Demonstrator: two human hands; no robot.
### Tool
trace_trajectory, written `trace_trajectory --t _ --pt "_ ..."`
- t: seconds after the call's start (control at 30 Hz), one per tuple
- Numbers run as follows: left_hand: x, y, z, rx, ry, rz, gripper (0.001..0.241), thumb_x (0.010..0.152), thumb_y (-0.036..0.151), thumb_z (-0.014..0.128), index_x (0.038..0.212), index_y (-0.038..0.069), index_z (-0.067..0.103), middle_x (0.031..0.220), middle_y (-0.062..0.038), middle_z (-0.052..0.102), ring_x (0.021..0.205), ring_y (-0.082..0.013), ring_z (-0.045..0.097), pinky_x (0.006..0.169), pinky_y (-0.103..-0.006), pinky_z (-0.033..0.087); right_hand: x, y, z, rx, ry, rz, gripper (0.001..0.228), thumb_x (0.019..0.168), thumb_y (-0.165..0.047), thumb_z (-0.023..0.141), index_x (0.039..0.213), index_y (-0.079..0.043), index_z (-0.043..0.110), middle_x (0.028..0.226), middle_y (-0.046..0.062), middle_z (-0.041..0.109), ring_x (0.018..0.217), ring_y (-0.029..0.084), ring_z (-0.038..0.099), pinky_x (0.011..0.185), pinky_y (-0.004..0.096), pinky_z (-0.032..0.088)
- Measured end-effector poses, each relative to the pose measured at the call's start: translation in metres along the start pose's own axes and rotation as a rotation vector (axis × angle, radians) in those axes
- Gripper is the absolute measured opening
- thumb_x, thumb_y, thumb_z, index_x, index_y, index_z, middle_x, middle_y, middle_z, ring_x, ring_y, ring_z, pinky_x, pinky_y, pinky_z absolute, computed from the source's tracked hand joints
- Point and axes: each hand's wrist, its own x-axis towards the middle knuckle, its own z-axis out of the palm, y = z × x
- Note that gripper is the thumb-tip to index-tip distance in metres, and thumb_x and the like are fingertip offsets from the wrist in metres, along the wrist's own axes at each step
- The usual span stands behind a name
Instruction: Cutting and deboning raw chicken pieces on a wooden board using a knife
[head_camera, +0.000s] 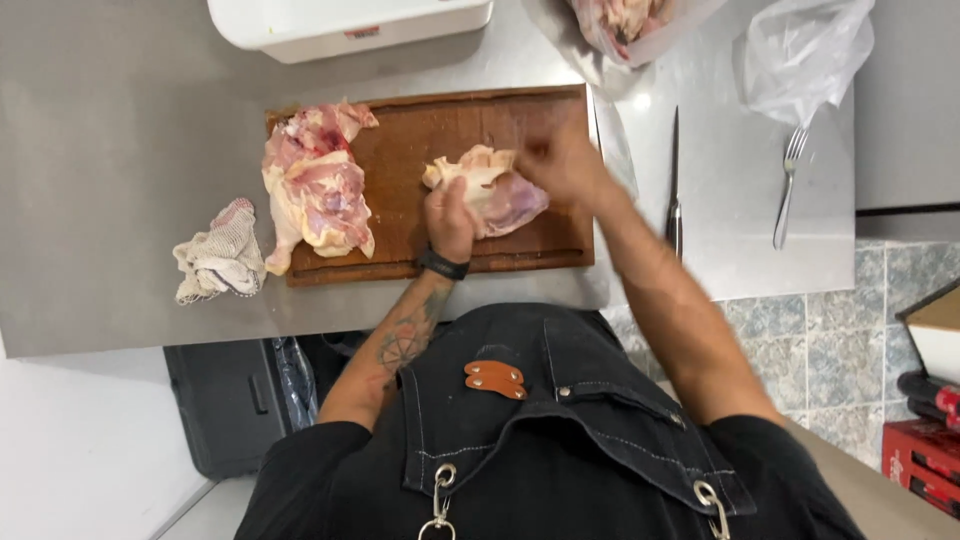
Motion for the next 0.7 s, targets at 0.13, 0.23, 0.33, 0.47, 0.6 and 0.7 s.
trace_trajectory --t 0.13,0.23,0.33,0.47,0.6,0.7 --pt "0.025 -0.012 -0.018 -0.365 0.187 -0.031 0.047 0.098 0.010 0.058 0.143 0.004 0.063 0.126 -0.015 0.072 0.108 -0.0262 0.071 0.107 -0.0475 0.055 -0.040 -0.054 0.000 -0.038 -0.092 0.189 0.044 0.087 -0.046 0.079 0.114 -0.010 0.082 0.099 0.019 0.081 0.105 0.042 0.077 0.090 0.052 0.059" --pt "0.013 0.062 0.007 0.180 0.254 0.217 0.064 0.085 -0.019 0.056 0.141 0.004 0.037 0.137 -0.025 0.048 0.132 -0.0561 0.060 0.113 -0.0611 0.050 -0.043 -0.037 0.017 -0.188 -0.079 0.256 0.051 0.080 -0.059 0.085 0.111 -0.019 0.083 0.103 0.013 0.082 0.111 0.039 0.076 0.099 0.050 0.054" --pt "0.026 0.039 0.009 1.241 -0.121 0.848 0.056 0.094 0.021 0.067 0.146 0.002 0.060 0.128 -0.017 0.063 0.130 -0.0340 0.054 0.111 -0.0507 0.038 -0.039 -0.018 0.023 -0.188 -0.061 0.274 0.042 0.085 -0.067 0.078 0.103 -0.029 0.083 0.101 0.002 0.082 0.110 0.031 0.076 0.096 0.048 0.055" --pt "0.058 0.016 0.004 1.476 -0.358 0.940 0.044 0.086 0.041 0.081 0.110 0.005 0.071 0.089 -0.013 0.067 0.102 -0.0336 0.061 0.095 -0.0509 0.042 -0.037 -0.008 0.028 -0.167 -0.169 0.285 0.043 0.085 -0.064 0.077 0.102 -0.025 0.084 0.100 0.005 0.082 0.109 0.036 0.077 0.094 0.052 0.057" --pt "0.076 0.026 0.004 1.705 -0.682 0.768 0.048 0.090 0.056 0.076 0.099 0.008 0.077 0.090 -0.013 0.068 0.102 -0.0324 0.059 0.087 -0.0495 0.042 -0.043 -0.013 0.027 -0.184 -0.228 0.297 0.048 0.093 -0.060 0.063 0.100 -0.017 0.082 0.097 0.011 0.082 0.111 0.038 0.076 0.101 0.045 0.049" --pt "0.090 0.007 0.005 1.724 -0.717 0.726 0.042 0.080 0.045 0.086 0.099 0.009 0.076 0.094 -0.014 0.070 0.096 -0.0351 0.066 0.079 -0.0476 0.050 -0.050 -0.041 0.017 -0.192 -0.190 0.249 0.050 0.098 -0.064 0.060 0.103 -0.018 0.082 0.101 0.009 0.082 0.113 0.035 0.076 0.103 0.043 0.041"
